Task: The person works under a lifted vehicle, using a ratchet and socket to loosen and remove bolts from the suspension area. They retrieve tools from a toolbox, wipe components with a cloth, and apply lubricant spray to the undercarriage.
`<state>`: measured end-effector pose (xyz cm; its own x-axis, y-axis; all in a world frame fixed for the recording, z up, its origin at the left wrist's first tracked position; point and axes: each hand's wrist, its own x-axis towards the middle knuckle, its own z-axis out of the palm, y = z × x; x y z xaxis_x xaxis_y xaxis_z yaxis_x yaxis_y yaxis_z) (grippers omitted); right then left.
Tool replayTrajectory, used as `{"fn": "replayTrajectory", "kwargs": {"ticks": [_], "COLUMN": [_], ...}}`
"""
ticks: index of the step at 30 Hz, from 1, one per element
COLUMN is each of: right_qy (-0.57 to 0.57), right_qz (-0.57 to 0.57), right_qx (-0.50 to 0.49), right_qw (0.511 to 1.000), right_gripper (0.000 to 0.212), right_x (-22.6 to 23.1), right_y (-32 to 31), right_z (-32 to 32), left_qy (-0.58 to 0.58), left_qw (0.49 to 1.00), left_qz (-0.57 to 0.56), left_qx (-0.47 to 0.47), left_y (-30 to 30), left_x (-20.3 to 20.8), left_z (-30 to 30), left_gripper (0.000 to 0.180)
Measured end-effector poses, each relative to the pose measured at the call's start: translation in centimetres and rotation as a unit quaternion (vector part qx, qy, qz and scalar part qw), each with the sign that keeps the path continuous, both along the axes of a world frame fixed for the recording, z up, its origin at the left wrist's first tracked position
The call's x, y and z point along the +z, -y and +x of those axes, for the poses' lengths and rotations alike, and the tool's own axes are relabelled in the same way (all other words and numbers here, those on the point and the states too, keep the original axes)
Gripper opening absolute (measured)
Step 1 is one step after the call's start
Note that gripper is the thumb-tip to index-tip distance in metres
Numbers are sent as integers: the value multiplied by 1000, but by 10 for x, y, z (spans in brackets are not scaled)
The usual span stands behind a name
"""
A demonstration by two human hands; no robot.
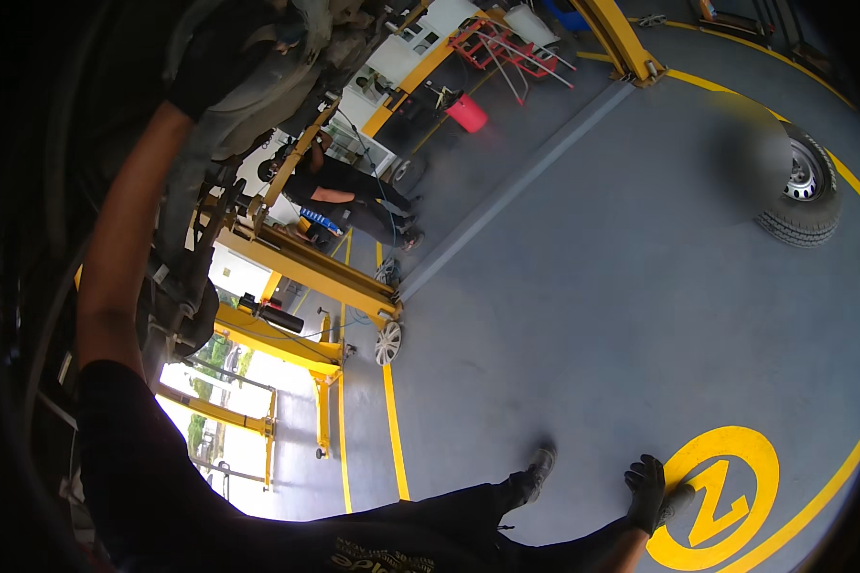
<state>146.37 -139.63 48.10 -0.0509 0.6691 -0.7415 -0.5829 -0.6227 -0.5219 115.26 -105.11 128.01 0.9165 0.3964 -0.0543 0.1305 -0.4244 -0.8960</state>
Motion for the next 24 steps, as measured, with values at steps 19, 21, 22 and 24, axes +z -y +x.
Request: {"fn": "replayTrajectory", "kwargs": {"ticks": [19,21,22,24], "right_qy": [10,-18,-17,-28], "right_qz": [-37,-26,-30,-34], "right_qx": [-33,-43,-49,-57], "right_qw": [999,999,998,997], "right_gripper": [37,37,37,35], "right_x": [-33,-34,-34,-32], "right_y": [-19,-24,-26,-30], "right_z": [8,6,3,-3], "left_qy": [94,108,111,123], "left_qw": [971,973,974,965], "left_qz": [205,201,199,230], "left_qx": [81,29,6,19], "left_y": [9,1,-2,-7], "left_x": [-26,-27,-28,-31], "left_z": [-15,-20,-22,-27], "left_gripper": [55,56,56,53]}}
